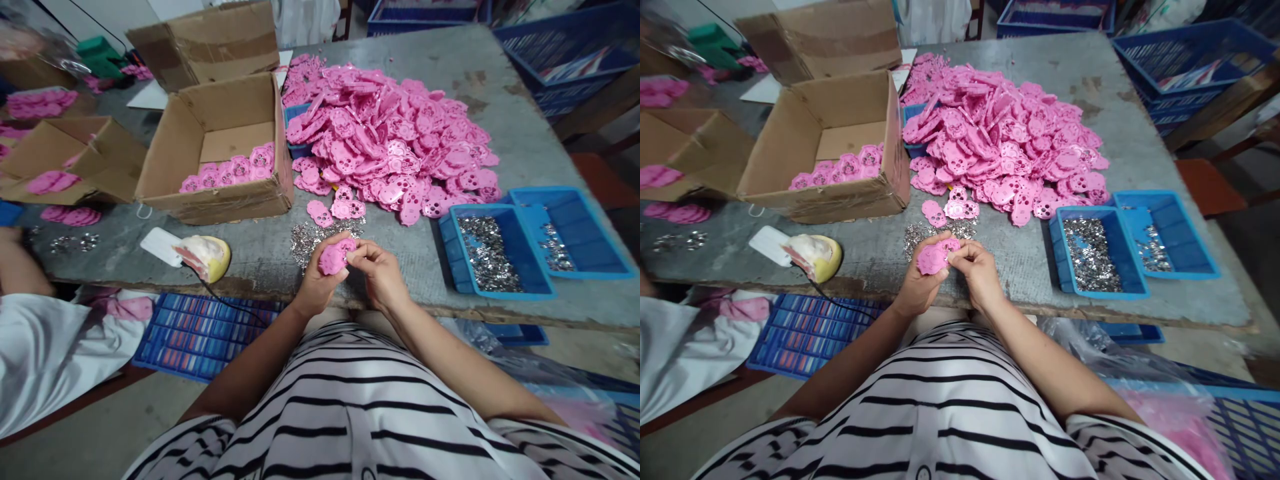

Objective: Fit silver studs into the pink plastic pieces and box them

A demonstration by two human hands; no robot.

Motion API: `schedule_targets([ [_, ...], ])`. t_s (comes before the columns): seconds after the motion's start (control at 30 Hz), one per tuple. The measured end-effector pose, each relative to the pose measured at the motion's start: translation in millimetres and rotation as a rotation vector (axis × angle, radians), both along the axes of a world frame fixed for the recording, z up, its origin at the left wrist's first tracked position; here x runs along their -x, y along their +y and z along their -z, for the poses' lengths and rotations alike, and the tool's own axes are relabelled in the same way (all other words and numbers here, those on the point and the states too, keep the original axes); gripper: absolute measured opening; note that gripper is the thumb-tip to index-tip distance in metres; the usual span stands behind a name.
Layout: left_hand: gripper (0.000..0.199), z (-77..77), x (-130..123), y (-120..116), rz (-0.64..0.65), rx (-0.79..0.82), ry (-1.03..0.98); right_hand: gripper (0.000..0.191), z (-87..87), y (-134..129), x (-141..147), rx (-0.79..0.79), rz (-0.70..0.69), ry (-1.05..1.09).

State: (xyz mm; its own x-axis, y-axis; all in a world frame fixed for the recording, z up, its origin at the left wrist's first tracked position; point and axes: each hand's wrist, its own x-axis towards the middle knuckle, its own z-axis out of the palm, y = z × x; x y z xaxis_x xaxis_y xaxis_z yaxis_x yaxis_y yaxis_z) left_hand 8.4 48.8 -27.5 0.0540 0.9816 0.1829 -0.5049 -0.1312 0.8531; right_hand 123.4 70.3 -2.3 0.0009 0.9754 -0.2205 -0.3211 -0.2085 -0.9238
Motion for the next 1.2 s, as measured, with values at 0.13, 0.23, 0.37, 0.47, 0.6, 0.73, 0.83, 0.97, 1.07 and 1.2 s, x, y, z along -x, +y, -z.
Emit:
schedule_targets([
  [0.13, 0.052, 1.3, 0, 0, -0.015, -0.022, 0.044, 0.017, 2.6, -5, 6, -0.004, 0.038, 0.110],
  [0.23, 0.053, 0.5, 0, 2, -0.018, -0.046, 0.056, 0.020, 2.5, -6, 9, -0.001, 0.045, 0.168],
  [0.37, 0.052, 0.9, 0, 4, -0.008, -0.062, 0.040, 0.030, 4.0, -2, 7, 0.028, 0.013, 0.172],
  [0.47, 0.051, 4.3, 0, 3, 0.003, -0.026, 0.013, 0.037, 7.8, 1, 3, 0.033, -0.020, 0.111],
  [0.6, 0.050, 9.0, -2, 1, 0.025, 0.065, -0.044, 0.045, 13.6, -2, 4, 0.006, 0.001, 0.022],
  [0.73, 0.056, 4.4, -5, 3, 0.055, 0.212, -0.094, 0.043, 14.5, -6, 6, -0.023, 0.047, -0.035],
  [0.83, 0.056, -3.7, -3, 4, 0.034, 0.333, -0.146, 0.033, 9.9, -3, -13, 0.002, -0.049, -0.108],
  [0.97, 0.051, -12.1, 3, 4, 0.018, 0.438, -0.193, 0.025, -2.9, 12, -78, -0.114, 0.168, -0.519],
  [1.07, 0.049, -14.5, 6, 4, 0.024, 0.465, -0.210, 0.019, -15.6, 19, -128, -0.102, 0.275, -1.231],
  [1.2, 0.050, -13.2, 6, 5, -0.018, 0.511, -0.179, 0.013, -27.4, 14, -152, 0.140, -0.140, -1.799],
])
